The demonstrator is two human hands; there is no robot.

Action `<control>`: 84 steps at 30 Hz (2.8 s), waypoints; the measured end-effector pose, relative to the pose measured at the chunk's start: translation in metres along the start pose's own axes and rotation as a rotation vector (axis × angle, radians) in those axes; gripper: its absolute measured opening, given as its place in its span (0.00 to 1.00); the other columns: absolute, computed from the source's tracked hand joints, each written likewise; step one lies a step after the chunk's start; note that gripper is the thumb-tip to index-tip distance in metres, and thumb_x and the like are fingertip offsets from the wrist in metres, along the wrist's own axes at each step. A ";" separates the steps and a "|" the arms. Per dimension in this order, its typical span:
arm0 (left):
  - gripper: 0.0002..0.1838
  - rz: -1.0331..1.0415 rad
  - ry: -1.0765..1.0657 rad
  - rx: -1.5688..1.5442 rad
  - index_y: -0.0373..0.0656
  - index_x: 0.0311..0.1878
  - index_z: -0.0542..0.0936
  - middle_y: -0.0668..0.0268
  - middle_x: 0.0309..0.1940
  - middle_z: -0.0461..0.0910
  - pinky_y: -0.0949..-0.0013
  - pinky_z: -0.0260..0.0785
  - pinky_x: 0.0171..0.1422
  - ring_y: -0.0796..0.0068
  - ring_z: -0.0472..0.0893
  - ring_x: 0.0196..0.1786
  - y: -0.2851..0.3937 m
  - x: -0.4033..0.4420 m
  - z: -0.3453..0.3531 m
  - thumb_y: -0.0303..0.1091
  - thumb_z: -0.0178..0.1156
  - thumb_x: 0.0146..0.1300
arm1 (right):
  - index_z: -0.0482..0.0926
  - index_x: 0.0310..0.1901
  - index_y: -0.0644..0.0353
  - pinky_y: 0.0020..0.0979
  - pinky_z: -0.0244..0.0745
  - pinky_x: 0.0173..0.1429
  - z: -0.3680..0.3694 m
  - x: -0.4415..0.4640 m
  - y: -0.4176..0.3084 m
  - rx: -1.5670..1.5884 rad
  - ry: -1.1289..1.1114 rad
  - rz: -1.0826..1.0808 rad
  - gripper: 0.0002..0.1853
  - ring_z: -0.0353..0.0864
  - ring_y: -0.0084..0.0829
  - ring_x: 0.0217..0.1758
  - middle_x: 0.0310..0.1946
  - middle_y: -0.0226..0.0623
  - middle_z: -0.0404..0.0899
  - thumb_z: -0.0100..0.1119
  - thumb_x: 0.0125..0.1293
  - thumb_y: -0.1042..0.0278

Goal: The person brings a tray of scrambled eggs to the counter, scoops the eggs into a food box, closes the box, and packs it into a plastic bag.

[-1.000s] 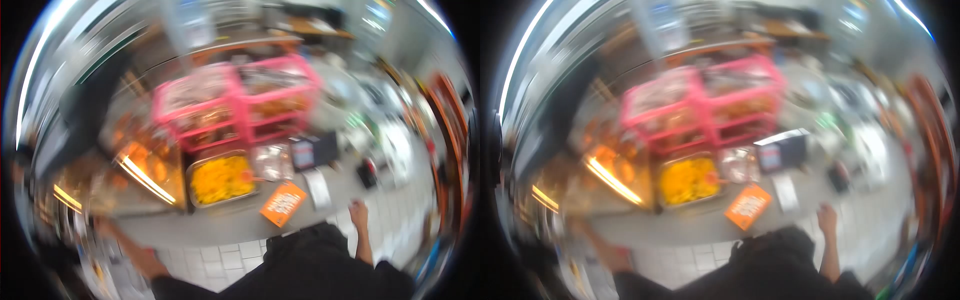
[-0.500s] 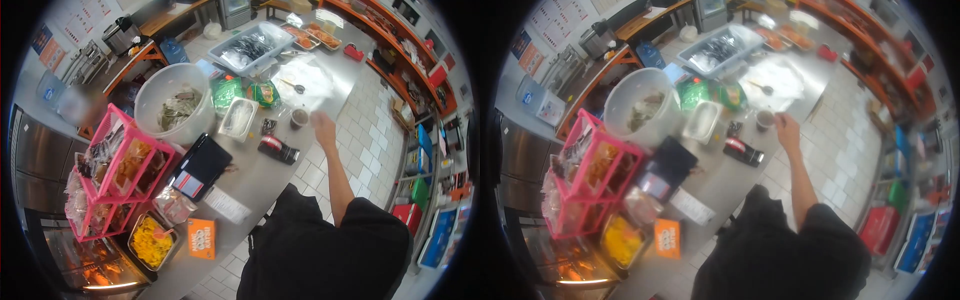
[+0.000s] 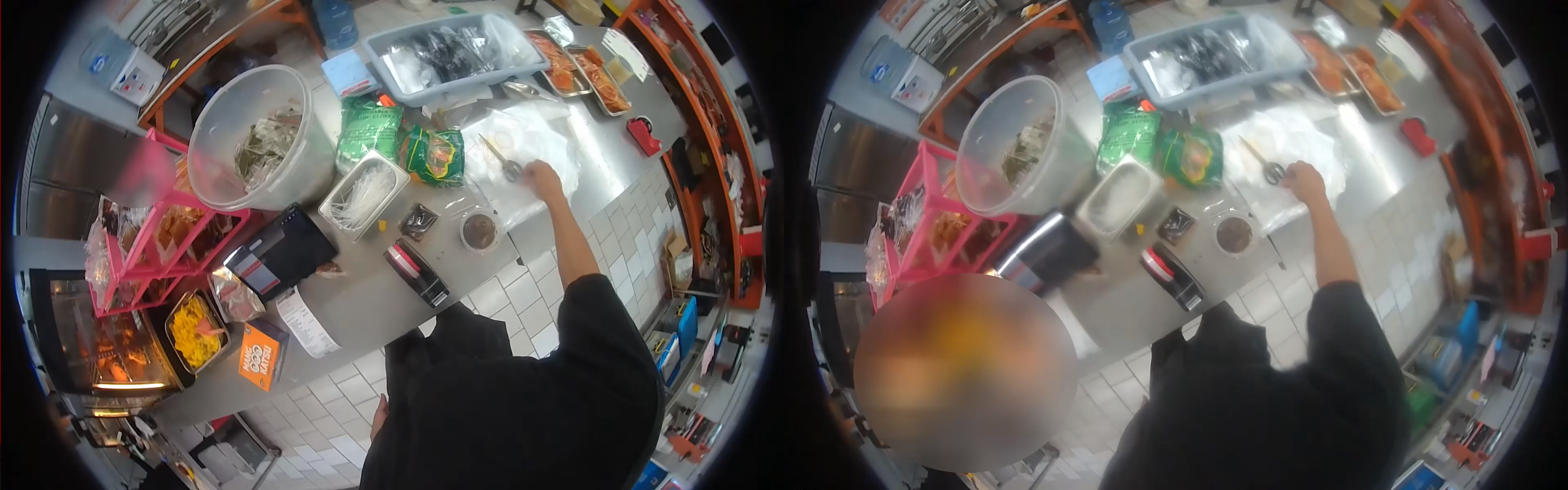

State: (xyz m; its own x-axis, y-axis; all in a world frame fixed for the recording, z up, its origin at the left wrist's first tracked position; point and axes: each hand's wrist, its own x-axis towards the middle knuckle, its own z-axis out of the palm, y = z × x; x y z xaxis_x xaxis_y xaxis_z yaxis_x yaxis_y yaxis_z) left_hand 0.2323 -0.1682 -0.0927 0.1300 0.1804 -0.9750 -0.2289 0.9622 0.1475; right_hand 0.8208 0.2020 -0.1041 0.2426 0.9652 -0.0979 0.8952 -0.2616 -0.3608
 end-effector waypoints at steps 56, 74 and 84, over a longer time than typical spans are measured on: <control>0.42 0.234 0.281 0.449 0.42 0.67 0.72 0.52 0.67 0.69 0.52 0.62 0.70 0.53 0.69 0.68 -0.007 -0.012 0.015 0.70 0.42 0.66 | 0.74 0.53 0.64 0.36 0.74 0.38 0.094 -0.098 -0.241 0.357 -0.359 -0.649 0.15 0.81 0.36 0.34 0.33 0.45 0.82 0.52 0.72 0.63; 0.34 0.481 0.122 0.282 0.39 0.61 0.77 0.53 0.61 0.75 0.56 0.65 0.66 0.56 0.74 0.63 -0.074 0.009 -0.168 0.61 0.47 0.70 | 0.73 0.55 0.62 0.34 0.74 0.36 0.056 -0.303 -0.531 0.811 -0.417 -1.048 0.15 0.80 0.33 0.33 0.33 0.43 0.82 0.51 0.73 0.63; 0.33 0.677 0.166 0.015 0.33 0.55 0.78 0.51 0.53 0.79 0.61 0.80 0.49 0.59 0.83 0.49 -0.081 -0.130 -0.242 0.58 0.50 0.70 | 0.72 0.56 0.61 0.32 0.73 0.35 0.037 -0.368 -0.612 0.932 -0.384 -1.160 0.15 0.80 0.32 0.32 0.33 0.42 0.82 0.51 0.74 0.63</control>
State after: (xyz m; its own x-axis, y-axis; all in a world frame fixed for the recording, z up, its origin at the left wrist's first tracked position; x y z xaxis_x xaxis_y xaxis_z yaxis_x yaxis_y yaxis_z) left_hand 0.0003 -0.3185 -0.0182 -0.1860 0.7094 -0.6798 -0.1941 0.6517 0.7332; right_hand 0.1697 0.0070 0.1184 -0.6396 0.6119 0.4653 -0.0622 0.5621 -0.8247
